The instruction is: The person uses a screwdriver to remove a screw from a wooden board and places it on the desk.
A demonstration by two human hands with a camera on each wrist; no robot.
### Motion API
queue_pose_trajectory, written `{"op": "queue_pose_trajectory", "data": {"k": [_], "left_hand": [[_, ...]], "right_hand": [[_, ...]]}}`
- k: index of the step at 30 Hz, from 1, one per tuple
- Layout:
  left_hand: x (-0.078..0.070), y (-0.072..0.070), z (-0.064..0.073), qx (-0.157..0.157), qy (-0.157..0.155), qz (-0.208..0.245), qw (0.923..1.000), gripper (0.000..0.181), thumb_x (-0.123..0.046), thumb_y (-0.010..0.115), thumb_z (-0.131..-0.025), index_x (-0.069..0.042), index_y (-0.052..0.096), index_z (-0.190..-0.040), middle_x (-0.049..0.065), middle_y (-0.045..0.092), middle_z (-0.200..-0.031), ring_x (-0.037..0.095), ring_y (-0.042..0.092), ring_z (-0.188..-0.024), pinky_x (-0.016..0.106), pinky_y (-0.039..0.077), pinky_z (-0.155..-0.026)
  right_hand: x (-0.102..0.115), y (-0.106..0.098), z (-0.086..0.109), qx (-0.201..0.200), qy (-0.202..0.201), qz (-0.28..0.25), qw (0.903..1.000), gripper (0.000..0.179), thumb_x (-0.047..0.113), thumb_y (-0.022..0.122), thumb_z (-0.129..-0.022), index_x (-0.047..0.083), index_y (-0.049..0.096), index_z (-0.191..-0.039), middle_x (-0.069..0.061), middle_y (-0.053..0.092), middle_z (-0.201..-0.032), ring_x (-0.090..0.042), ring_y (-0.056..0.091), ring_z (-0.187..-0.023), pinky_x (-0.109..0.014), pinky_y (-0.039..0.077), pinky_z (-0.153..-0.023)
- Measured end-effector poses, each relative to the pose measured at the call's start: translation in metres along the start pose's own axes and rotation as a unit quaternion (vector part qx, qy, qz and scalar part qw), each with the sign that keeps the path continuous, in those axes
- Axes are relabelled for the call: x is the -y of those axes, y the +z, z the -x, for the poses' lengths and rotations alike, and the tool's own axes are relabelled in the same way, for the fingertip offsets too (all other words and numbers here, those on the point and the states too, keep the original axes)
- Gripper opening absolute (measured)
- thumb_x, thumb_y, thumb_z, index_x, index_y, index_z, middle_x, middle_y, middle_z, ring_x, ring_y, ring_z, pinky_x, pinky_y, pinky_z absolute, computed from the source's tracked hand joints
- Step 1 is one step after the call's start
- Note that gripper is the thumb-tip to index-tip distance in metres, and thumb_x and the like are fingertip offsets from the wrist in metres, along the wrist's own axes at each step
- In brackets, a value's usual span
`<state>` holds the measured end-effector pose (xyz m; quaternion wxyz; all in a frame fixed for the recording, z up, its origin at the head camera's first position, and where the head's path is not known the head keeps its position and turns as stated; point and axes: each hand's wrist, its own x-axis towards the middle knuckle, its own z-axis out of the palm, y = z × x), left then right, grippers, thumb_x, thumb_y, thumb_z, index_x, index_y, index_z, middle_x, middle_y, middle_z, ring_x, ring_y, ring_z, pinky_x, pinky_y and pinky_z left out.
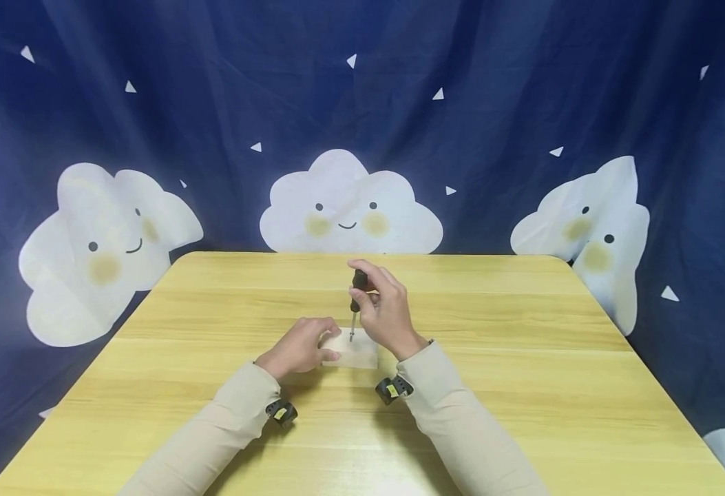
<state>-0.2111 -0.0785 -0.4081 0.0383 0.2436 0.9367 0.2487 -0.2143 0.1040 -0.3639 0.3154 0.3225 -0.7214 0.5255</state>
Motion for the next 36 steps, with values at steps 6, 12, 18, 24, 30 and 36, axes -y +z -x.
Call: {"op": "queue_pose_trajectory", "data": {"k": [6, 12, 18, 24, 30, 36], "left_hand": [[0.0, 0.0, 0.001, 0.002, -0.003, 0.002, 1.0, 0.04, -0.021, 0.081, -0.079, -0.003, 0.065, -0.112, 0.015, 0.066, -0.114, 0.033, 0.059, -0.11, 0.045, 0.045, -0.098], [0.002, -0.001, 0.0, 0.0, 0.002, -0.005, 1.0, 0.04, -0.021, 0.081, -0.079, -0.003, 0.065, -0.111, 0.014, 0.067, -0.113, 0.032, 0.059, -0.109, 0.043, 0.046, -0.097], [0.003, 0.0, 0.0, -0.003, 0.006, -0.005, 1.0, 0.037, -0.02, 0.081, -0.08, -0.004, 0.066, -0.109, 0.012, 0.068, -0.11, 0.03, 0.06, -0.106, 0.042, 0.047, -0.094], [0.003, 0.002, 0.0, -0.001, 0.003, -0.003, 1.0, 0.036, -0.02, 0.081, -0.08, -0.004, 0.065, -0.109, 0.011, 0.068, -0.111, 0.029, 0.06, -0.106, 0.042, 0.048, -0.094], [0.001, 0.003, 0.001, 0.003, -0.005, 0.002, 1.0, 0.037, -0.02, 0.08, -0.08, -0.004, 0.065, -0.111, 0.012, 0.067, -0.114, 0.032, 0.059, -0.11, 0.043, 0.046, -0.097], [0.0, 0.002, 0.001, 0.003, -0.009, 0.004, 0.9999, 0.038, -0.019, 0.08, -0.08, -0.004, 0.065, -0.111, 0.013, 0.066, -0.115, 0.032, 0.058, -0.111, 0.044, 0.045, -0.098]], "right_hand": [[-0.003, 0.0, 0.001, 0.012, 0.002, -0.027, 0.9996, 0.04, -0.013, 0.06, -0.087, -0.005, 0.056, -0.126, -0.026, 0.058, -0.095, -0.033, 0.068, -0.078, -0.031, 0.058, -0.069], [-0.001, 0.001, -0.002, 0.029, 0.022, -0.025, 0.999, 0.041, -0.01, 0.065, -0.087, -0.001, 0.058, -0.127, -0.02, 0.062, -0.101, -0.031, 0.069, -0.085, -0.028, 0.058, -0.067], [0.001, 0.005, -0.003, 0.018, 0.025, 0.019, 0.9993, 0.046, -0.001, 0.077, -0.081, 0.005, 0.063, -0.124, -0.013, 0.059, -0.092, -0.027, 0.065, -0.08, -0.034, 0.059, -0.064], [0.001, 0.007, -0.004, -0.004, 0.006, 0.052, 0.9986, 0.046, 0.0, 0.079, -0.078, 0.005, 0.065, -0.121, -0.013, 0.057, -0.084, -0.023, 0.063, -0.07, -0.031, 0.058, -0.056], [-0.001, 0.002, -0.004, -0.005, 0.001, 0.054, 0.9985, 0.047, -0.004, 0.077, -0.079, 0.004, 0.063, -0.123, -0.013, 0.059, -0.085, -0.027, 0.064, -0.069, -0.024, 0.056, -0.055], [-0.002, -0.002, -0.004, 0.016, 0.009, 0.026, 0.9995, 0.048, -0.005, 0.073, -0.083, 0.002, 0.06, -0.128, -0.016, 0.061, -0.092, -0.029, 0.067, -0.076, -0.024, 0.057, -0.059]]}}
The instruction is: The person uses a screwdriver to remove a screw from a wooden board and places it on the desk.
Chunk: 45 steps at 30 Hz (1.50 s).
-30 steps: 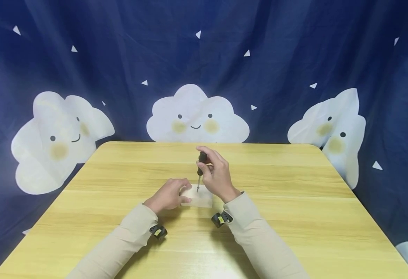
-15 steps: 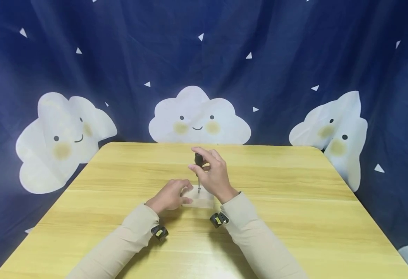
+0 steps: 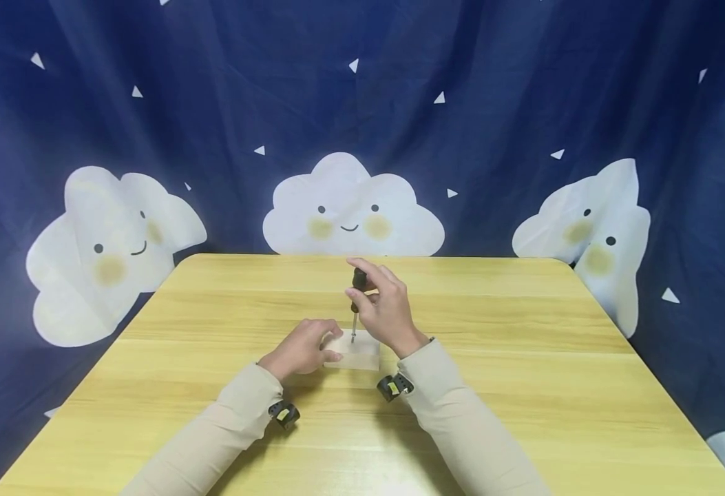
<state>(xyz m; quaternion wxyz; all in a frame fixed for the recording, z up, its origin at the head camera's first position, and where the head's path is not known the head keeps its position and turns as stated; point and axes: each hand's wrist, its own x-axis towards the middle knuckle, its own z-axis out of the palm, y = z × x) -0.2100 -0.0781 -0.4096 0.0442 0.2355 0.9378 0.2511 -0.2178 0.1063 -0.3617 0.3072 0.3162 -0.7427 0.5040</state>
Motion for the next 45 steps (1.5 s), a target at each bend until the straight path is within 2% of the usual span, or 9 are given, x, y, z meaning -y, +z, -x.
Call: {"op": "queue_pose_trajectory", "data": {"k": [6, 13, 16, 21, 28, 31, 36, 40, 45], "left_hand": [[0.001, 0.001, -0.001, -0.001, 0.003, 0.0, 1.0, 0.038, -0.019, 0.081, -0.079, -0.004, 0.065, -0.111, 0.013, 0.066, -0.114, 0.031, 0.058, -0.11, 0.044, 0.045, -0.098], [0.002, -0.001, 0.0, 0.0, 0.019, -0.005, 0.9998, 0.036, -0.018, 0.08, -0.08, -0.003, 0.065, -0.11, 0.012, 0.066, -0.113, 0.031, 0.058, -0.109, 0.043, 0.045, -0.098], [0.002, -0.001, -0.001, -0.002, 0.026, -0.007, 0.9996, 0.035, -0.018, 0.08, -0.08, -0.003, 0.066, -0.108, 0.012, 0.067, -0.111, 0.029, 0.06, -0.106, 0.042, 0.047, -0.095], [0.002, -0.001, -0.002, -0.003, 0.026, -0.011, 0.9996, 0.035, -0.018, 0.081, -0.079, -0.003, 0.066, -0.108, 0.012, 0.067, -0.11, 0.028, 0.06, -0.104, 0.041, 0.048, -0.094], [0.004, 0.003, -0.004, -0.016, 0.031, -0.011, 0.9993, 0.036, -0.019, 0.08, -0.081, -0.001, 0.066, -0.109, 0.012, 0.067, -0.111, 0.03, 0.06, -0.108, 0.041, 0.047, -0.097], [0.004, 0.003, -0.005, -0.022, 0.032, -0.009, 0.9992, 0.035, -0.019, 0.08, -0.081, -0.001, 0.066, -0.108, 0.012, 0.067, -0.111, 0.029, 0.06, -0.107, 0.04, 0.047, -0.096], [0.003, 0.002, -0.004, -0.019, 0.029, -0.004, 0.9994, 0.033, -0.018, 0.079, -0.081, -0.002, 0.065, -0.106, 0.011, 0.067, -0.109, 0.027, 0.061, -0.103, 0.039, 0.049, -0.093], [0.002, 0.001, -0.004, -0.014, 0.028, -0.007, 0.9995, 0.031, -0.018, 0.079, -0.082, -0.003, 0.065, -0.104, 0.01, 0.067, -0.106, 0.023, 0.06, -0.097, 0.037, 0.05, -0.09], [0.001, 0.001, -0.004, -0.008, 0.03, -0.01, 0.9995, 0.03, -0.019, 0.078, -0.082, -0.003, 0.065, -0.105, 0.01, 0.067, -0.107, 0.023, 0.061, -0.098, 0.037, 0.05, -0.09]], "right_hand": [[0.002, -0.004, -0.002, 0.016, 0.021, -0.033, 0.9991, 0.05, -0.017, 0.067, -0.081, -0.004, 0.055, -0.128, -0.021, 0.064, -0.09, -0.032, 0.069, -0.079, -0.031, 0.059, -0.064], [0.015, -0.006, -0.006, 0.029, 0.018, -0.023, 0.9992, 0.049, -0.019, 0.068, -0.079, -0.011, 0.047, -0.123, -0.027, 0.066, -0.085, -0.04, 0.069, -0.075, -0.044, 0.058, -0.055], [0.009, -0.005, -0.006, 0.022, 0.03, -0.013, 0.9992, 0.049, -0.016, 0.069, -0.08, -0.008, 0.047, -0.123, -0.025, 0.066, -0.086, -0.038, 0.069, -0.074, -0.043, 0.058, -0.055], [-0.001, -0.004, -0.005, 0.0, 0.052, 0.014, 0.9986, 0.049, -0.005, 0.077, -0.08, -0.001, 0.053, -0.122, -0.017, 0.067, -0.085, -0.029, 0.069, -0.075, -0.036, 0.058, -0.057], [-0.004, -0.006, -0.007, -0.022, 0.032, 0.048, 0.9981, 0.048, 0.002, 0.082, -0.076, 0.0, 0.057, -0.117, -0.01, 0.066, -0.077, -0.021, 0.068, -0.066, -0.035, 0.054, -0.051], [-0.004, -0.006, -0.008, -0.021, 0.031, 0.048, 0.9982, 0.048, 0.002, 0.081, -0.077, -0.001, 0.057, -0.117, -0.01, 0.067, -0.075, -0.021, 0.067, -0.065, -0.032, 0.054, -0.049], [-0.005, -0.007, -0.007, -0.024, 0.031, 0.048, 0.9981, 0.047, -0.001, 0.081, -0.076, -0.001, 0.056, -0.116, -0.011, 0.065, -0.071, -0.022, 0.067, -0.062, -0.037, 0.054, -0.047], [-0.004, -0.008, -0.007, -0.021, 0.033, 0.037, 0.9986, 0.045, -0.002, 0.079, -0.078, -0.003, 0.056, -0.116, -0.013, 0.065, -0.073, -0.025, 0.068, -0.063, -0.04, 0.056, -0.051], [-0.003, -0.01, -0.006, -0.01, 0.028, 0.018, 0.9994, 0.042, -0.004, 0.075, -0.082, -0.001, 0.057, -0.119, -0.014, 0.067, -0.077, -0.026, 0.069, -0.066, -0.041, 0.057, -0.052]]}}
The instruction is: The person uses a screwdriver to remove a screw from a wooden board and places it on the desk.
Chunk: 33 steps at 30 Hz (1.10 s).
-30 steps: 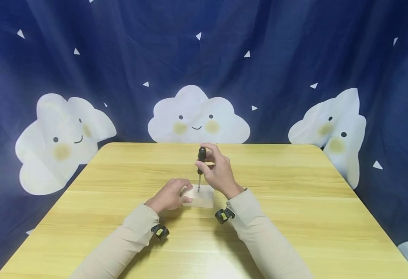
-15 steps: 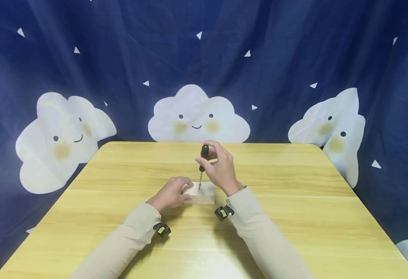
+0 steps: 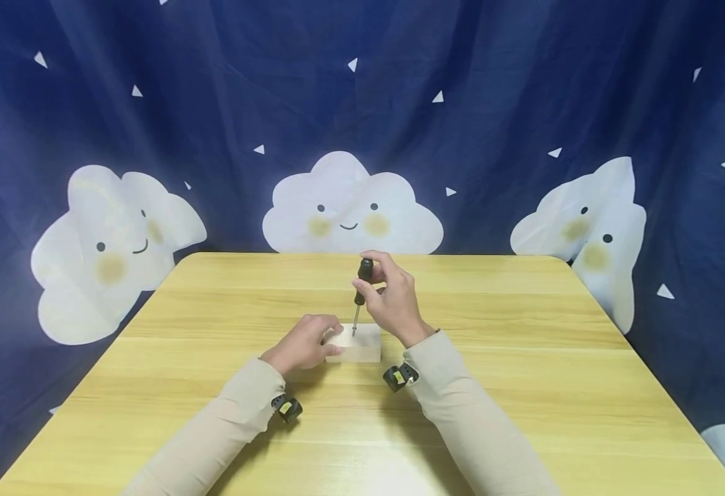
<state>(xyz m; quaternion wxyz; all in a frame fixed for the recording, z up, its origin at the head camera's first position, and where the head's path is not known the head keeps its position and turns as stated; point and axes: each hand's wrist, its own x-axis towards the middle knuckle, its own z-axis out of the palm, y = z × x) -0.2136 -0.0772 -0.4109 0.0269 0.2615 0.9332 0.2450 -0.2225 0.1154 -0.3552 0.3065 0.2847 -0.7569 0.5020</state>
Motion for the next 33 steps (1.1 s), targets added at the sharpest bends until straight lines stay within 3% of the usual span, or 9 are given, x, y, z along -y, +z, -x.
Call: {"op": "queue_pose_trajectory", "data": {"k": [9, 20, 33], "left_hand": [[0.0017, 0.0003, -0.0009, -0.005, 0.011, -0.001, 0.9999, 0.025, -0.018, 0.079, -0.082, -0.005, 0.063, -0.096, 0.002, 0.063, -0.092, 0.016, 0.052, -0.079, 0.032, 0.05, -0.077], [0.0005, -0.0009, -0.0004, 0.0, 0.007, 0.007, 1.0, 0.023, -0.018, 0.079, -0.082, -0.007, 0.062, -0.093, 0.0, 0.059, -0.086, 0.015, 0.05, -0.074, 0.029, 0.047, -0.071], [-0.0003, -0.0006, -0.0007, 0.011, -0.013, 0.013, 0.9998, 0.027, -0.018, 0.078, -0.082, -0.005, 0.064, -0.101, 0.005, 0.065, -0.098, 0.016, 0.053, -0.08, 0.033, 0.05, -0.08]], "right_hand": [[0.0024, 0.003, 0.0014, -0.006, 0.004, 0.013, 0.9999, 0.047, 0.001, 0.082, -0.076, 0.001, 0.059, -0.117, -0.013, 0.068, -0.082, -0.025, 0.069, -0.071, -0.032, 0.058, -0.056], [0.0029, 0.0042, 0.0001, -0.023, -0.009, 0.031, 0.9992, 0.043, 0.0, 0.08, -0.077, 0.0, 0.062, -0.116, -0.012, 0.067, -0.081, -0.023, 0.067, -0.07, -0.024, 0.055, -0.052], [0.0008, 0.0026, -0.0001, 0.002, -0.021, -0.008, 0.9997, 0.044, -0.01, 0.072, -0.081, -0.005, 0.058, -0.122, -0.022, 0.066, -0.086, -0.032, 0.069, -0.075, -0.038, 0.058, -0.054]]}}
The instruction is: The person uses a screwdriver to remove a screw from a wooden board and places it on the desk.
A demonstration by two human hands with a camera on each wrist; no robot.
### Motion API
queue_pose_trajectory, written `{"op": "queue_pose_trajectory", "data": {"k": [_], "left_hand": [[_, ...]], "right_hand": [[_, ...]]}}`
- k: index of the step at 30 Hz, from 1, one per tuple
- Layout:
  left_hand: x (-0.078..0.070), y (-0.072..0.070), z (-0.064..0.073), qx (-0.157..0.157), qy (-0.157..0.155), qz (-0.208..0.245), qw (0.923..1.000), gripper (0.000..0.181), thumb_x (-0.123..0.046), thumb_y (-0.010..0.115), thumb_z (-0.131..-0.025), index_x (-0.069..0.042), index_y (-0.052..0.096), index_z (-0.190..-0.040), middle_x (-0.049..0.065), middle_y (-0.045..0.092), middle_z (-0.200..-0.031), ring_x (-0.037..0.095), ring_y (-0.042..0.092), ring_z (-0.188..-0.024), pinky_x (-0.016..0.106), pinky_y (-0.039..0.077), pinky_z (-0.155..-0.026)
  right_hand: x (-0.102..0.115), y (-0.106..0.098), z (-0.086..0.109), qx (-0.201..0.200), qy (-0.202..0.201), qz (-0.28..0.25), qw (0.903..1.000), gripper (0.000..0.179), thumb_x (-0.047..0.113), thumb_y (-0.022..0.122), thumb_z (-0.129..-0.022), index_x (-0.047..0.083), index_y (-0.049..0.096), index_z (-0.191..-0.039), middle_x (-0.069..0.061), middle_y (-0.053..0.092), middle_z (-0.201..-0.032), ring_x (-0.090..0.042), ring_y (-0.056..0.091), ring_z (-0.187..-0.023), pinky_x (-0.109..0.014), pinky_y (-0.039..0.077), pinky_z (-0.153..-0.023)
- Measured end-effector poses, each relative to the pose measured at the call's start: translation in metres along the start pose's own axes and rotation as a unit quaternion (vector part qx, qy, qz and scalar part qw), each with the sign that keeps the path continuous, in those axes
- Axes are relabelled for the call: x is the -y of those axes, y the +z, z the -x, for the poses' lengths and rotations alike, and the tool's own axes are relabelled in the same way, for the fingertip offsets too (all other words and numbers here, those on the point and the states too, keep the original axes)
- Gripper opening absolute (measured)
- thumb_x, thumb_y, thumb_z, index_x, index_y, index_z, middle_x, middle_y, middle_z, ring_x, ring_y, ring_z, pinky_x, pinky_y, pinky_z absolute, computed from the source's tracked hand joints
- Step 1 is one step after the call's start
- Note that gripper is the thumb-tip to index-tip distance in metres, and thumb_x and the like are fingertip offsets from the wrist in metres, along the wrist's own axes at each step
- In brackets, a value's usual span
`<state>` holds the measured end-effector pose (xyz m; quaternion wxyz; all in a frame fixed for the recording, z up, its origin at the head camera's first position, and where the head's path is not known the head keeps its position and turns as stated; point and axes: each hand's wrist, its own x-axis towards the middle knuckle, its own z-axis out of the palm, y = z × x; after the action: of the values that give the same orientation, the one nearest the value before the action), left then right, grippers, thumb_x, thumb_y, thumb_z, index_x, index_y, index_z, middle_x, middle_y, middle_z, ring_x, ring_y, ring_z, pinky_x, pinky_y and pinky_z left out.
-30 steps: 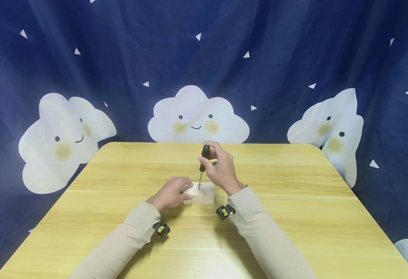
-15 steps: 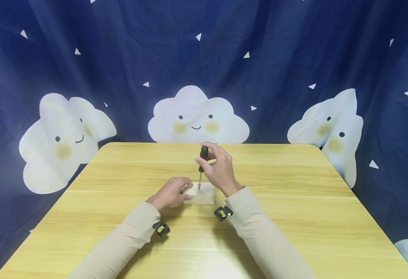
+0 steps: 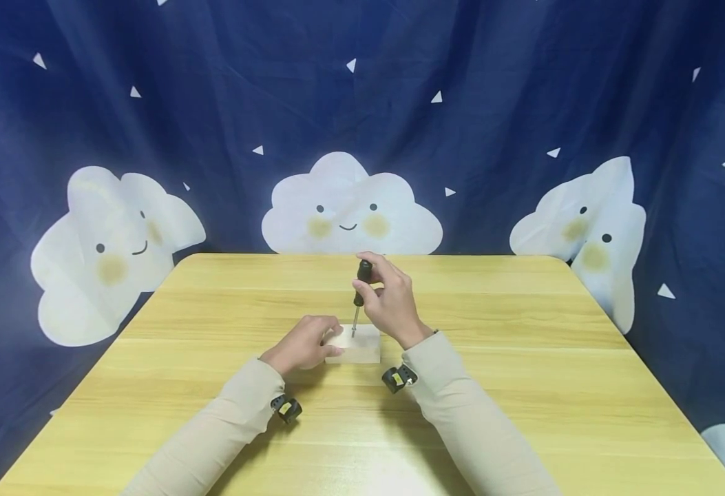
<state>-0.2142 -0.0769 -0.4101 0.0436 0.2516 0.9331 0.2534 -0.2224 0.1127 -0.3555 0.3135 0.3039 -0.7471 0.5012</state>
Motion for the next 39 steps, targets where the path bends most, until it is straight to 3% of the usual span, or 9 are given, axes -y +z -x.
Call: {"op": "queue_pose_trajectory", "data": {"k": [6, 10, 17, 25, 33, 39], "left_hand": [[-0.0001, -0.0007, 0.0004, 0.003, -0.002, 0.002, 1.0, 0.028, -0.018, 0.078, -0.083, -0.005, 0.064, -0.103, 0.006, 0.065, -0.099, 0.017, 0.054, -0.081, 0.034, 0.051, -0.082], [0.0002, -0.0009, 0.0006, 0.002, 0.001, 0.001, 1.0, 0.03, -0.018, 0.078, -0.084, -0.003, 0.064, -0.106, 0.008, 0.066, -0.103, 0.018, 0.055, -0.085, 0.036, 0.051, -0.084], [0.0019, 0.0, 0.001, -0.004, 0.011, -0.003, 0.9999, 0.03, -0.019, 0.077, -0.084, -0.003, 0.064, -0.105, 0.007, 0.065, -0.101, 0.018, 0.055, -0.085, 0.036, 0.051, -0.085], [0.002, 0.001, 0.0018, -0.005, 0.005, 0.0, 1.0, 0.032, -0.02, 0.077, -0.084, -0.003, 0.064, -0.107, 0.009, 0.066, -0.103, 0.02, 0.058, -0.09, 0.038, 0.051, -0.088], [0.0014, 0.0003, 0.0015, 0.0, -0.001, 0.001, 1.0, 0.031, -0.02, 0.077, -0.084, -0.003, 0.064, -0.107, 0.009, 0.066, -0.104, 0.019, 0.058, -0.09, 0.038, 0.05, -0.089], [0.0017, 0.0006, 0.0013, -0.001, 0.0, 0.001, 1.0, 0.032, -0.02, 0.077, -0.085, -0.003, 0.064, -0.107, 0.01, 0.066, -0.107, 0.023, 0.06, -0.098, 0.039, 0.049, -0.092]], "right_hand": [[0.0008, 0.0012, 0.0009, 0.007, 0.011, 0.01, 0.9999, 0.045, -0.009, 0.07, -0.083, -0.004, 0.057, -0.126, -0.021, 0.066, -0.091, -0.031, 0.07, -0.082, -0.032, 0.059, -0.061], [-0.0015, 0.0032, 0.0025, -0.01, 0.006, 0.041, 0.9991, 0.047, 0.002, 0.078, -0.08, 0.002, 0.061, -0.124, -0.014, 0.064, -0.088, -0.026, 0.068, -0.077, -0.026, 0.057, -0.059], [-0.0035, 0.006, 0.0022, -0.048, -0.022, 0.084, 0.995, 0.051, 0.006, 0.085, -0.073, 0.003, 0.063, -0.119, -0.01, 0.061, -0.077, -0.022, 0.065, -0.066, -0.036, 0.057, -0.061], [-0.0027, 0.0042, 0.0013, -0.039, -0.006, 0.081, 0.9959, 0.05, 0.003, 0.083, -0.075, 0.003, 0.063, -0.12, -0.012, 0.064, -0.083, -0.021, 0.066, -0.066, -0.032, 0.053, -0.049], [-0.0008, 0.0028, 0.0018, -0.021, 0.011, 0.047, 0.9986, 0.048, -0.001, 0.078, -0.079, 0.004, 0.061, -0.124, -0.016, 0.063, -0.089, -0.025, 0.068, -0.071, -0.029, 0.057, -0.055], [0.0021, 0.0026, 0.0013, -0.002, 0.025, 0.011, 0.9996, 0.047, -0.011, 0.072, -0.081, -0.002, 0.058, -0.124, -0.019, 0.063, -0.089, -0.03, 0.068, -0.076, -0.034, 0.058, -0.057]]}}
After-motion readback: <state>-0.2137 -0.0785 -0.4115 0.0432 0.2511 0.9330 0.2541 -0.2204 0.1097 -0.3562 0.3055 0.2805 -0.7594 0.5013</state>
